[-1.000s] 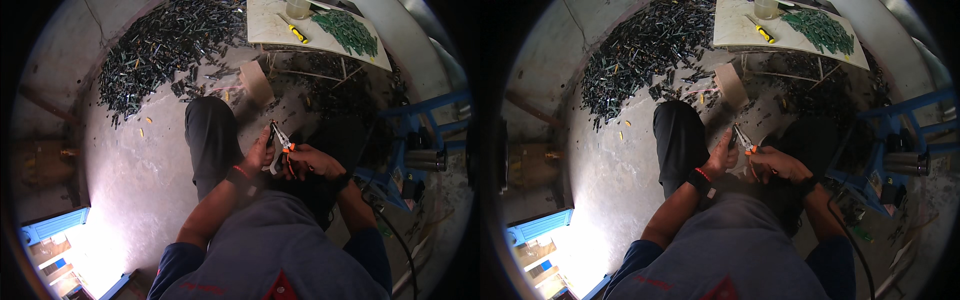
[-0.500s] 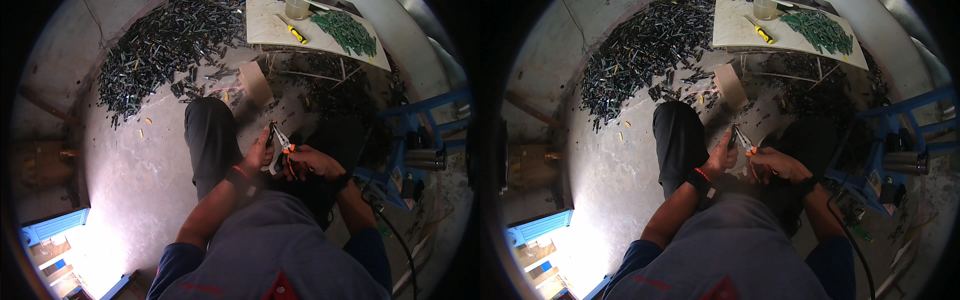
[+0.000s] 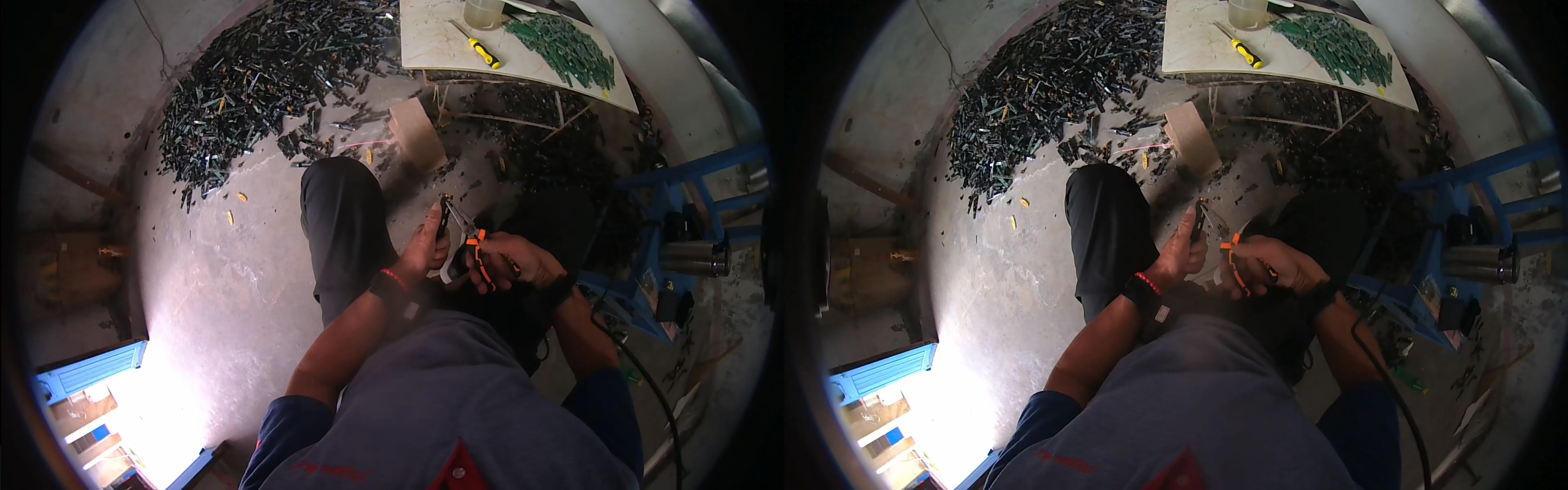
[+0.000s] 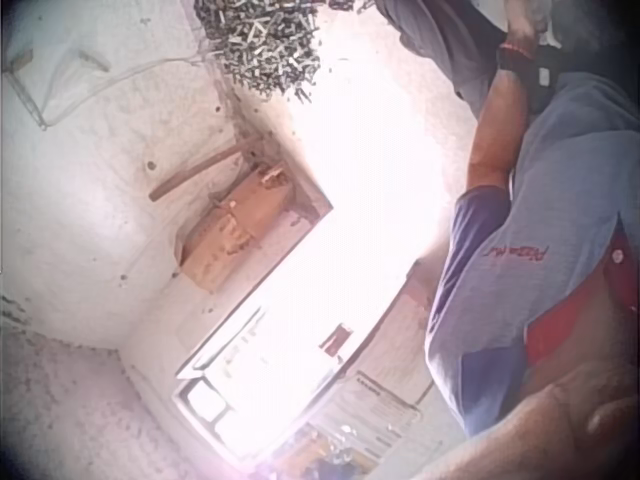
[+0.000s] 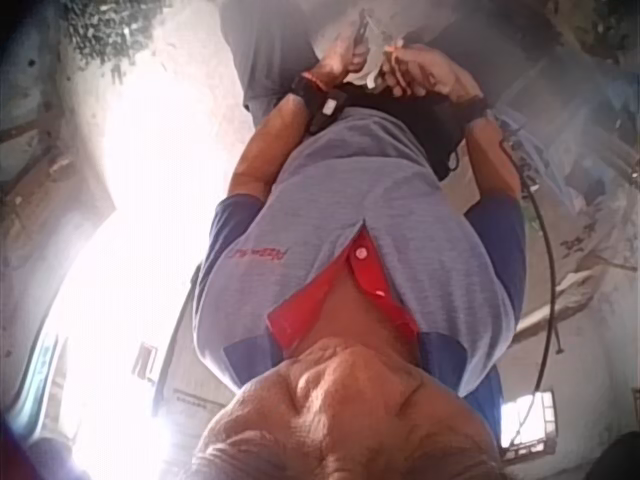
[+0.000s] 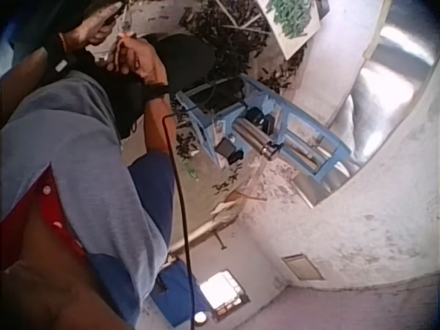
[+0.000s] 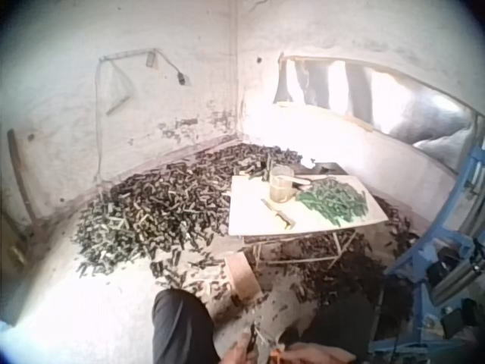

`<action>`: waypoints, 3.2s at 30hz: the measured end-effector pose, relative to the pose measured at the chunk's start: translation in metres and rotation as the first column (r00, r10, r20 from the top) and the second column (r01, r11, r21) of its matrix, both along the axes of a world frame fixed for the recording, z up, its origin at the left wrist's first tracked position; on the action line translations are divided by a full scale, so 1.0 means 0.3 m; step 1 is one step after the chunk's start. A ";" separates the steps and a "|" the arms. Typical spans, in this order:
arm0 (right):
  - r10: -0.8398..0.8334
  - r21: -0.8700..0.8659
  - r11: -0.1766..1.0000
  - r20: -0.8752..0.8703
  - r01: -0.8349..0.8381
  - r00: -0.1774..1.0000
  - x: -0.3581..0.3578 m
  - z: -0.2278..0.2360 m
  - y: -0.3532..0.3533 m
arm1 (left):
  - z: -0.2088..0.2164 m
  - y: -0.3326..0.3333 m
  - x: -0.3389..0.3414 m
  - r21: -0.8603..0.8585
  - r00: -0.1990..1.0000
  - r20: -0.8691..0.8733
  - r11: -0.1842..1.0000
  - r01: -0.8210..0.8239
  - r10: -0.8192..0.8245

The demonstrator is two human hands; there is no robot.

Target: The person is sitting on the floor and using pliers to strip components from small electronic parts. The person holds the parts with one hand and uses the pliers with the other to remove pieces, which fall onto the floor.

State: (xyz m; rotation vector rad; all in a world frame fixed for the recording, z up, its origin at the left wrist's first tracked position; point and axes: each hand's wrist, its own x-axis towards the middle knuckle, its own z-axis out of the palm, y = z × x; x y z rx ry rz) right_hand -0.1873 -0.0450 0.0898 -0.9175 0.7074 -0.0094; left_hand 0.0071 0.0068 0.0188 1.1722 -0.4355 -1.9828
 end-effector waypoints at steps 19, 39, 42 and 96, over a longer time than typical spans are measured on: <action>-0.057 0.212 0.976 0.037 0.048 0.998 -0.005 -0.070 -0.015 | -0.018 0.005 -0.009 -0.030 0.998 0.053 0.999 -0.018 0.020; 0.028 0.017 0.999 -0.009 -0.028 1.000 -0.005 -0.011 -0.017 | -0.012 0.009 0.011 -0.009 1.000 0.019 1.000 0.000 0.000; 0.061 -0.022 0.998 0.003 -0.061 0.998 -0.003 0.007 -0.012 | 0.002 0.014 0.008 -0.007 0.999 0.049 1.000 0.004 -0.004; -0.006 0.028 1.000 -0.170 0.011 0.985 0.039 -0.078 0.006 | -0.054 0.015 -0.032 -0.031 0.970 0.205 0.991 -0.130 0.133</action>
